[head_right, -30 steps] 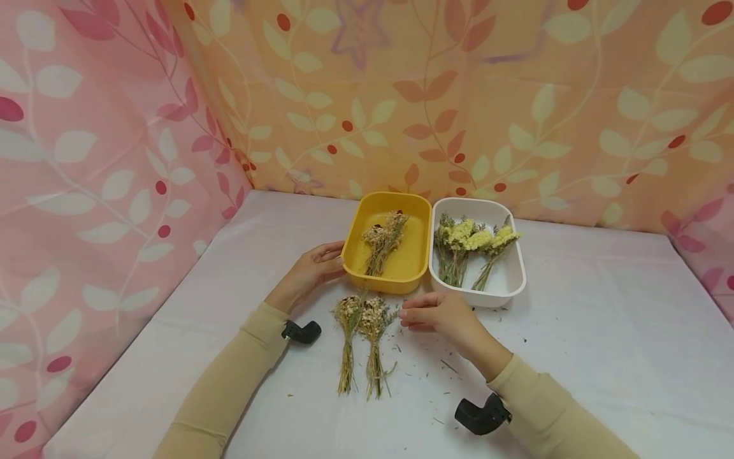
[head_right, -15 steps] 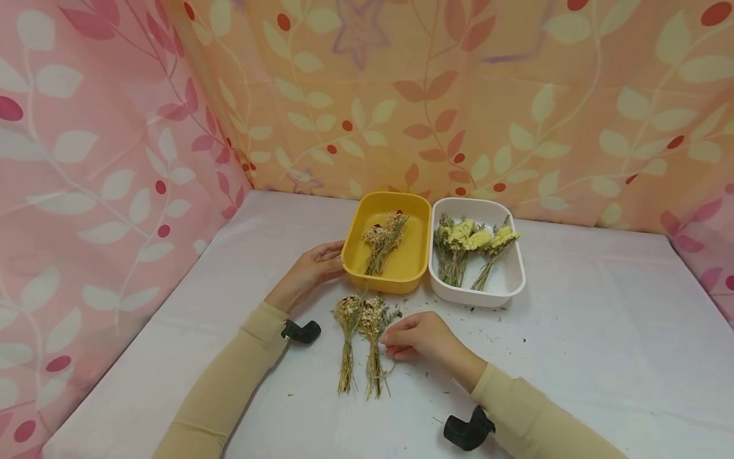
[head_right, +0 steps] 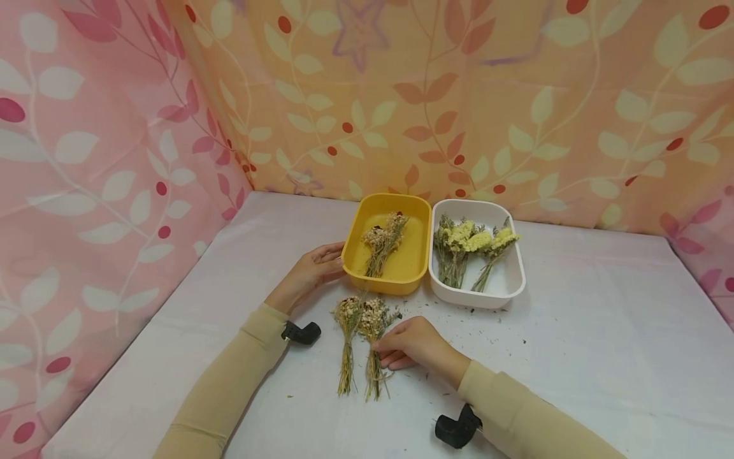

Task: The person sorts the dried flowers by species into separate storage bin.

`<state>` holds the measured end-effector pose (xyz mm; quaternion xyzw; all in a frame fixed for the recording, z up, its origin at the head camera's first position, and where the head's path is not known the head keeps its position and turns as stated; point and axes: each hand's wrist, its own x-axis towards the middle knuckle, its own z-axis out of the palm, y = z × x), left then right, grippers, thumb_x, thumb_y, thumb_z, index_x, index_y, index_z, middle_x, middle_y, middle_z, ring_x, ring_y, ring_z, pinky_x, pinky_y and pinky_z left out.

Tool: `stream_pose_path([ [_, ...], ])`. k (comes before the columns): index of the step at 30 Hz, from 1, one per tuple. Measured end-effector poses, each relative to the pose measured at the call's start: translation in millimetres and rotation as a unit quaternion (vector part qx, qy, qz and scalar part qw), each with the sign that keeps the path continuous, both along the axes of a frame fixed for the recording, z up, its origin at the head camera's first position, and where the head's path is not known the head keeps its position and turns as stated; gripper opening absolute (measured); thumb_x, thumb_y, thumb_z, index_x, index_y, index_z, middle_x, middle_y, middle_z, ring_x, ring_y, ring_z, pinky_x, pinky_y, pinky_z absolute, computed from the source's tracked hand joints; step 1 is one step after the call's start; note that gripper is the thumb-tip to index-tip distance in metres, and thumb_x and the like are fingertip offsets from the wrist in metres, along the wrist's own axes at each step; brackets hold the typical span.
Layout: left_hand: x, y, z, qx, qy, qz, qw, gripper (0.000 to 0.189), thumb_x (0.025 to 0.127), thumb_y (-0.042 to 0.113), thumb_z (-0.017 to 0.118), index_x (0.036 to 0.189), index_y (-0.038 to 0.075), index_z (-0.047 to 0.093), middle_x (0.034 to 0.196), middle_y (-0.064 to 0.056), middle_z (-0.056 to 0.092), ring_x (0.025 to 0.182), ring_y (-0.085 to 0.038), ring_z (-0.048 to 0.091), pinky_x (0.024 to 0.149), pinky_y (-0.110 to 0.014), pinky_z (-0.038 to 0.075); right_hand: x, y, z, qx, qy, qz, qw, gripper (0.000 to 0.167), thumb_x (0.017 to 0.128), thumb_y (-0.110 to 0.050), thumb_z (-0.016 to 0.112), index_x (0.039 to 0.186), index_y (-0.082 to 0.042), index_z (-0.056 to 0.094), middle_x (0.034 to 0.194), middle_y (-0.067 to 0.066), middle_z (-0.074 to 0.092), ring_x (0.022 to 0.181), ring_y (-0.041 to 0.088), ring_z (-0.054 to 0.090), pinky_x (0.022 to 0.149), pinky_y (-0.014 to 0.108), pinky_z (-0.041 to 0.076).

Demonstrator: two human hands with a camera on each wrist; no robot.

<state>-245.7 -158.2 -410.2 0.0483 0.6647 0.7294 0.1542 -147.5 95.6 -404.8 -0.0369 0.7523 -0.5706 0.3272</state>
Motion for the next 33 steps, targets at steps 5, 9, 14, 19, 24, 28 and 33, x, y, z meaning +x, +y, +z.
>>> stream_pose_path([
  [5, 1.0, -1.5, 0.9, -0.003, 0.004, -0.005, 1.0000, 0.055, 0.101, 0.002, 0.054, 0.153, 0.002, 0.036, 0.157, -0.017, 0.040, 0.140, -0.036, 0.046, 0.110, -0.042, 0.050, -1.8, -2.1, -1.7, 0.004, -0.007, -0.005, 1.0000, 0.027, 0.087, -0.020, 0.076, 0.101, 0.003, 0.076, 0.072, 0.007, 0.076, 0.061, 0.008, 0.071, 0.060, 0.024, 0.063],
  [9, 1.6, -2.4, 0.9, -0.005, 0.008, -0.010, 0.9999, 0.055, 0.101, 0.004, 0.054, 0.153, 0.002, 0.036, 0.157, -0.017, 0.040, 0.140, -0.036, 0.046, 0.111, -0.044, 0.048, -3.0, -2.4, -2.4, 0.003, -0.013, -0.005, 0.9999, 0.027, 0.089, -0.021, 0.074, 0.102, 0.002, 0.076, 0.072, 0.004, 0.075, 0.062, 0.008, 0.071, 0.061, 0.023, 0.063],
  [14, 1.1, -2.7, -0.6, -0.008, 0.008, -0.009, 0.9999, 0.054, 0.102, 0.004, 0.054, 0.153, 0.003, 0.036, 0.157, -0.016, 0.041, 0.140, -0.035, 0.047, 0.111, -0.042, 0.050, -3.8, -4.1, -4.1, -0.007, -0.021, -0.016, 0.9996, 0.026, 0.090, -0.020, 0.072, 0.104, 0.002, 0.076, 0.072, 0.003, 0.076, 0.063, 0.007, 0.071, 0.062, 0.022, 0.063],
  [19, 0.5, -2.5, -1.3, -0.006, 0.009, -0.008, 0.9999, 0.054, 0.102, 0.004, 0.053, 0.153, 0.003, 0.037, 0.157, -0.016, 0.041, 0.140, -0.035, 0.046, 0.110, -0.042, 0.050, -4.0, -8.6, -5.1, -0.017, -0.018, -0.044, 0.9987, 0.025, 0.092, -0.016, 0.069, 0.106, 0.004, 0.074, 0.082, 0.007, 0.078, 0.066, 0.008, 0.072, 0.065, 0.023, 0.063],
  [24, 1.5, -1.5, 0.3, -0.008, 0.008, -0.006, 0.9999, 0.054, 0.101, 0.005, 0.054, 0.152, 0.004, 0.037, 0.157, -0.016, 0.041, 0.140, -0.035, 0.047, 0.111, -0.043, 0.049, -5.2, -10.1, -6.7, -0.029, -0.017, -0.059, 0.9977, 0.025, 0.094, -0.013, 0.066, 0.108, 0.007, 0.072, 0.089, 0.009, 0.078, 0.071, 0.010, 0.074, 0.069, 0.025, 0.064],
  [28, 1.4, -0.1, 0.9, -0.007, 0.006, -0.005, 0.9999, 0.054, 0.101, 0.005, 0.055, 0.152, 0.004, 0.038, 0.156, -0.016, 0.042, 0.139, -0.035, 0.047, 0.111, -0.043, 0.049, -6.3, -9.7, -7.5, -0.042, -0.027, -0.064, 0.9967, 0.026, 0.095, -0.012, 0.064, 0.111, 0.008, 0.070, 0.088, 0.007, 0.078, 0.073, 0.010, 0.074, 0.071, 0.026, 0.065],
  [33, 1.0, -0.2, 0.5, -0.005, 0.008, -0.003, 1.0000, 0.054, 0.101, 0.004, 0.055, 0.152, 0.003, 0.038, 0.157, -0.016, 0.041, 0.139, -0.035, 0.047, 0.110, -0.042, 0.050, -7.7, -10.1, -7.6, -0.061, -0.049, -0.076, 0.9941, 0.028, 0.096, -0.011, 0.063, 0.114, 0.010, 0.068, 0.085, 0.005, 0.077, 0.073, 0.009, 0.073, 0.072, 0.026, 0.064],
])
